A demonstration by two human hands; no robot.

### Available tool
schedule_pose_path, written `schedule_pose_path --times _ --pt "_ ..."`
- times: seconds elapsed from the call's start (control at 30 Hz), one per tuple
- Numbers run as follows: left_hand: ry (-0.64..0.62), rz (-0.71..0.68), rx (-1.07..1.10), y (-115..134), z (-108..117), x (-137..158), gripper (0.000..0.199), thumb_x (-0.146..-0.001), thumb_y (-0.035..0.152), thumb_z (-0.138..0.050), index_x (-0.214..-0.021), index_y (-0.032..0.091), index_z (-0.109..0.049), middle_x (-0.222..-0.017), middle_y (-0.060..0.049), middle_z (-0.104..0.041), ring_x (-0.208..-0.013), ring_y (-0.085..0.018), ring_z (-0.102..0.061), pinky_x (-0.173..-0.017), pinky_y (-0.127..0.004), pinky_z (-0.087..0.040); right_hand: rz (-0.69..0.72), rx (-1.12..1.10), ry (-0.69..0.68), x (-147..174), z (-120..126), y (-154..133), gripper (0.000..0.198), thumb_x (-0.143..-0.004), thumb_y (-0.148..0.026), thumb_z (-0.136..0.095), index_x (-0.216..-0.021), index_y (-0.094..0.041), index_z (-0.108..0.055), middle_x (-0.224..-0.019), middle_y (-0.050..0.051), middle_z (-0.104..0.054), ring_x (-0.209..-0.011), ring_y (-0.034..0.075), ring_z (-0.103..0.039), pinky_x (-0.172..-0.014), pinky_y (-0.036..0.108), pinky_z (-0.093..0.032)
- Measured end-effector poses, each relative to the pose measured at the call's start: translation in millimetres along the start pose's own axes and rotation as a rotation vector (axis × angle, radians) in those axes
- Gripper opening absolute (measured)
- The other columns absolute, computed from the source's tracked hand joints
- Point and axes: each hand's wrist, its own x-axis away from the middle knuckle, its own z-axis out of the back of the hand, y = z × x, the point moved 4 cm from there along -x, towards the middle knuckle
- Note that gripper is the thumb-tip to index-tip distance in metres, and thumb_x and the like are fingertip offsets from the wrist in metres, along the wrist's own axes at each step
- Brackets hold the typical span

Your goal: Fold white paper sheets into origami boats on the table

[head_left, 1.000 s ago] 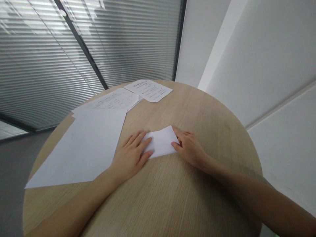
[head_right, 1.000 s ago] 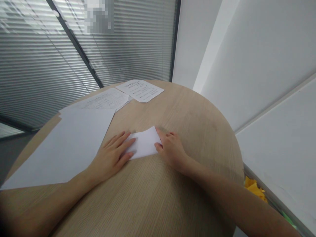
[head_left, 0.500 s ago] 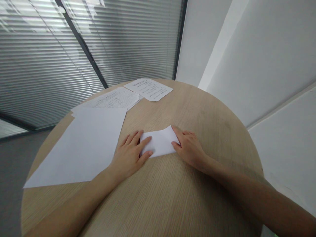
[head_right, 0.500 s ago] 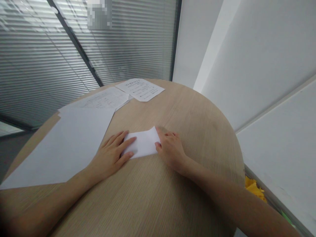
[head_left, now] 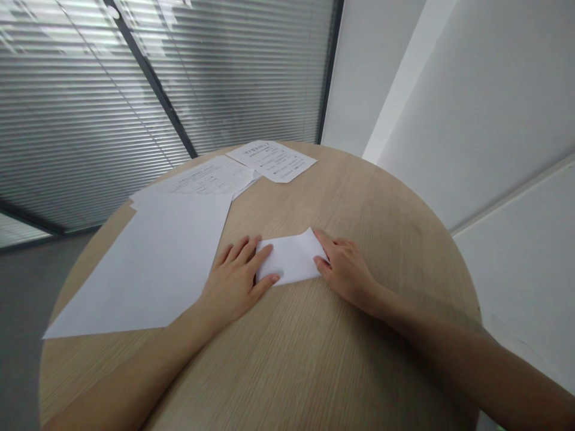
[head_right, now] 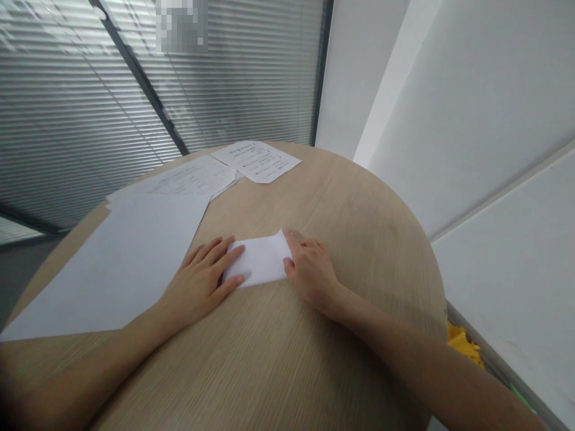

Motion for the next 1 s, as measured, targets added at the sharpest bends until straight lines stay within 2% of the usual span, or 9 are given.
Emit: schedule_pose_path --times 0.13,0.23,0.33,0.47,0.7,1.0 --pt "-0.022 0.014 -0.028 1 -1 0 0.064 -0.096 0.061 -0.038 -0.143 0.019 -0.050 -0.154 -0.014 -0.041 -0.143 -0.036 -0.034 -0.115 -0.056 -0.028 -0.017 -0.021 0.028 0 0 5 0.059 -0.089 -0.023 -0.058 -0.144 -0.008 -0.045 -0.110 0.016 -0.070 -0.105 0.029 -0.061 -0.097 0.043 -0.042" --pt "-0.028 0.029 -0.041 2 -1 0 0.065 -0.096 0.061 -0.038 -0.144 0.019 -0.049 -0.154 -0.014 -0.040 -0.143 -0.036 -0.034 -0.115 -0.056 -0.028 0.005 -0.029 0.099 0 1 8 0.062 -0.087 -0.026 -0.060 -0.145 -0.011 -0.044 -0.124 0.016 -0.064 -0.114 0.031 -0.057 -0.100 0.047 -0.042" --pt "-0.019 0.023 -0.046 3 -1 -1 0.066 -0.096 0.062 -0.037 -0.144 0.019 -0.049 -0.154 -0.015 -0.041 -0.142 -0.035 -0.035 -0.115 -0.055 -0.028 0.063 -0.015 0.133 1 0 7 0.056 -0.090 -0.028 -0.057 -0.142 -0.012 -0.047 -0.135 0.017 -0.057 -0.122 0.032 -0.053 -0.103 0.047 -0.041" --pt "0.003 0.018 -0.046 3 -1 -1 0.066 -0.096 0.062 -0.037 -0.144 0.019 -0.049 -0.153 -0.015 -0.041 -0.141 -0.036 -0.036 -0.114 -0.055 -0.030 0.179 0.019 0.087 3 -3 0 0.044 -0.095 -0.033 -0.051 -0.134 -0.013 -0.056 -0.139 0.016 -0.056 -0.128 0.029 -0.050 -0.108 0.046 -0.038" --pt "0.017 0.019 -0.038 4 -1 -1 0.065 -0.095 0.061 -0.038 -0.143 0.019 -0.049 -0.152 -0.015 -0.043 -0.140 -0.036 -0.038 -0.114 -0.056 -0.030 0.363 0.066 0.015 10 -10 -11 0.040 -0.097 -0.031 -0.049 -0.132 -0.014 -0.059 -0.143 0.015 -0.054 -0.136 0.029 -0.044 -0.112 0.048 -0.034" --pt "0.046 0.016 0.020 4 0 -1 0.063 -0.095 0.060 -0.040 -0.140 0.017 -0.051 -0.150 -0.017 -0.045 -0.139 -0.036 -0.040 -0.114 -0.056 -0.030 0.310 0.034 0.021 10 -13 -9 0.044 -0.097 -0.034 -0.050 -0.135 -0.012 -0.056 -0.146 0.018 -0.049 -0.138 0.031 -0.040 -0.113 0.049 -0.035"
